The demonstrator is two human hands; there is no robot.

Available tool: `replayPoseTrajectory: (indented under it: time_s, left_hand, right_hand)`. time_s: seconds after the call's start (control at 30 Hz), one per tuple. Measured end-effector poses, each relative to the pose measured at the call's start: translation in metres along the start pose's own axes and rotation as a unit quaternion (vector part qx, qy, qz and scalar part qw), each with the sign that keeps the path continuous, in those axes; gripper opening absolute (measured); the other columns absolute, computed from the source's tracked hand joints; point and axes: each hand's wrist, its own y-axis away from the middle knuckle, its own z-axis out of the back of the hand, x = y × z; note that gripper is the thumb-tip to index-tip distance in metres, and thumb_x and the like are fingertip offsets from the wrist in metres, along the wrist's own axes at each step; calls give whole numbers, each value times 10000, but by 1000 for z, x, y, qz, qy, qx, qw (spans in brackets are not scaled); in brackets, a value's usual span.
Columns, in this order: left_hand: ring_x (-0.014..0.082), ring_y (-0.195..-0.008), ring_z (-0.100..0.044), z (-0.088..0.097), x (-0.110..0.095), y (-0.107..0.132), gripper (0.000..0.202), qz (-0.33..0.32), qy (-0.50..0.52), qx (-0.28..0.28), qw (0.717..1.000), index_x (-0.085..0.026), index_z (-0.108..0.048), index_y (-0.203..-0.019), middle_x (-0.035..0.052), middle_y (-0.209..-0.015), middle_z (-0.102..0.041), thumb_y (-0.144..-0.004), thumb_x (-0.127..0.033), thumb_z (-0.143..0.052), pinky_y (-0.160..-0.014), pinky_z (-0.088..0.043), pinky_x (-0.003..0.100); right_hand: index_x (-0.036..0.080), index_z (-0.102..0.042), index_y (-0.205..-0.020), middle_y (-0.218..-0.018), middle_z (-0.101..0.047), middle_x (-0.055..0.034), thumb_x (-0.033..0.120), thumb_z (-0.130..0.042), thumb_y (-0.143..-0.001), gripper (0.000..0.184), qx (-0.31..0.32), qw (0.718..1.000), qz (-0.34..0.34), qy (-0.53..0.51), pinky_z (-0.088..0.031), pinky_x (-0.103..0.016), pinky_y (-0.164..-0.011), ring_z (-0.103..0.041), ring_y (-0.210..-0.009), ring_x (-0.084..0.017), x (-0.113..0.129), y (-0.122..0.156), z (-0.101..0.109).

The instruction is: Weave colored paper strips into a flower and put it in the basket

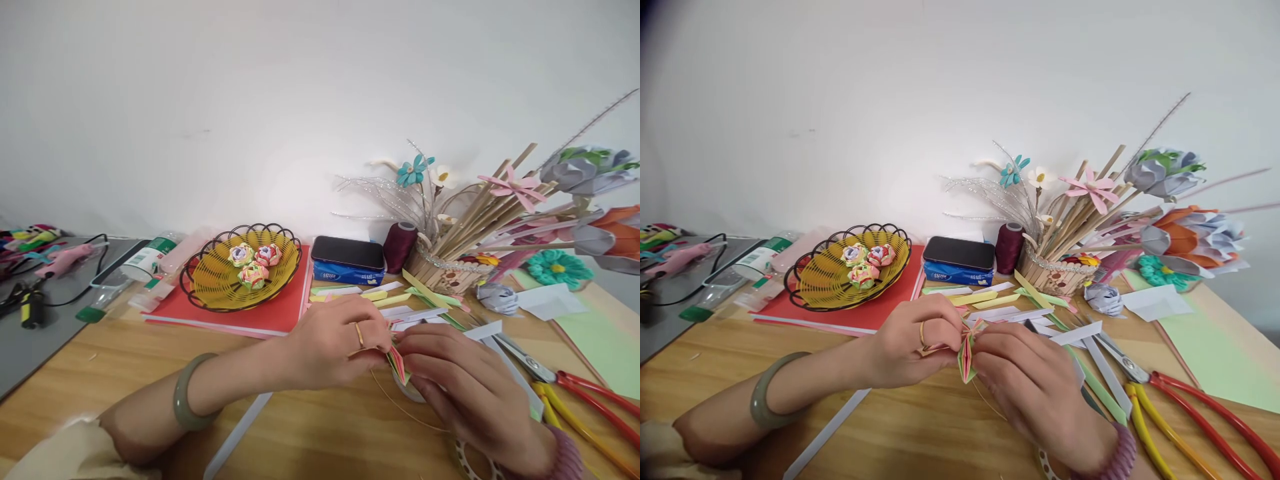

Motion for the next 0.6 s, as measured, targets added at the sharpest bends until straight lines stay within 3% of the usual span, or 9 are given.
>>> replayPoseTrajectory:
  time_s: [0.33,0.6]
  left_hand:
    - [83,-640,-568,-4,-3,1,169,-98,-92,-72,988,-172,-532,-652,-8,-648,-599,-772,-56,-503,-639,-512,181]
    - [112,-640,-566,-1,-7,-1,184,-221,-156,-121,955,-179,-566,-577,-8,-629,-602,-728,-84,-519,-577,-531,218]
  right_hand:
    - [126,-604,-1043,-940,-710,-102,91,-443,-862,244,-3,999,51,10,-565,-350,-749,-582,-1078,-229,-5,25,0]
    - [181,-621,-1056,-906,-725,-76,134,-306,-934,341,-23,998,38,37,-572,-376,-751,-620,-1029,-224,4,31,-1]
